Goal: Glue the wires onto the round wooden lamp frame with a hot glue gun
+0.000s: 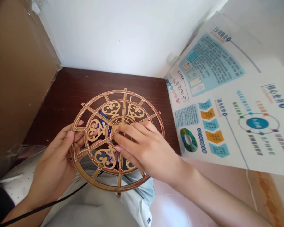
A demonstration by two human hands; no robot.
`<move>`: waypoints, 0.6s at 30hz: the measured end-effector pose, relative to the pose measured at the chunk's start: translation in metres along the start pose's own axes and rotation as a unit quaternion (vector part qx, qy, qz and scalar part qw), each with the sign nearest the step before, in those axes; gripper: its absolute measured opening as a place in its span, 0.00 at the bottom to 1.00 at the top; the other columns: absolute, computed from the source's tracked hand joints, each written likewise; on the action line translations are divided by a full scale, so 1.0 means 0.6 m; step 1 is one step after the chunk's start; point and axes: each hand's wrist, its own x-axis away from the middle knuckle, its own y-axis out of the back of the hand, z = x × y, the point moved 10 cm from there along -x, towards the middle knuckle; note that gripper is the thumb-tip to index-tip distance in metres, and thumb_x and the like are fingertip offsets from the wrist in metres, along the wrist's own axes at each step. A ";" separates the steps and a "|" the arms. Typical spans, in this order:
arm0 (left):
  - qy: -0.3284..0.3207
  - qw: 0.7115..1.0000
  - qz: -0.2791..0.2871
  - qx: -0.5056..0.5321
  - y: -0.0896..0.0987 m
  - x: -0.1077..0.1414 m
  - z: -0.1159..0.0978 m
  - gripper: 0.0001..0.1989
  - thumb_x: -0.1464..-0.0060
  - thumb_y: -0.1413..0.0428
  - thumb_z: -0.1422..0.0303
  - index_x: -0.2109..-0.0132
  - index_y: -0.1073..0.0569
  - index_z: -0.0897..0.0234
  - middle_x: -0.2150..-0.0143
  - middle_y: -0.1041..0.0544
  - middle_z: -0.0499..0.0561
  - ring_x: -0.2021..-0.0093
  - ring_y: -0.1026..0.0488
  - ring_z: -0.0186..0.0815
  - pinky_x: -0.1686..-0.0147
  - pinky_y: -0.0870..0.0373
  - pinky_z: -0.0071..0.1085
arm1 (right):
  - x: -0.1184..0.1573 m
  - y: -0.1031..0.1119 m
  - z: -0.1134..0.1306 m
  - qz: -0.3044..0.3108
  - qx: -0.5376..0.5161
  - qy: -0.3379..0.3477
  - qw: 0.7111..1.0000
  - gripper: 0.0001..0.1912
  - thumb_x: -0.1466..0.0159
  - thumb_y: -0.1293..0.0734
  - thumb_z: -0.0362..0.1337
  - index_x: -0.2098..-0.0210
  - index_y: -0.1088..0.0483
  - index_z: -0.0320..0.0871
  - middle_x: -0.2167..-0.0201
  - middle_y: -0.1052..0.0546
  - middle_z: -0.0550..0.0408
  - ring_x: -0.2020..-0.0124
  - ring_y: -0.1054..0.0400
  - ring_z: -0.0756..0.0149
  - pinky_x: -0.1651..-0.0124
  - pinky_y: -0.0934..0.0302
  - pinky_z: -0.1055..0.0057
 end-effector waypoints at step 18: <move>-0.007 1.000 -0.004 -0.009 0.007 -0.005 0.003 0.16 0.34 0.37 0.57 0.44 0.20 0.56 0.47 0.16 0.55 0.45 0.18 0.43 0.54 0.18 0.31 | 0.012 0.005 -0.003 -0.025 0.001 -0.010 1.000 0.11 0.21 0.35 0.39 0.45 0.27 0.40 0.47 0.16 0.48 0.47 0.22 0.59 0.48 0.42 0.61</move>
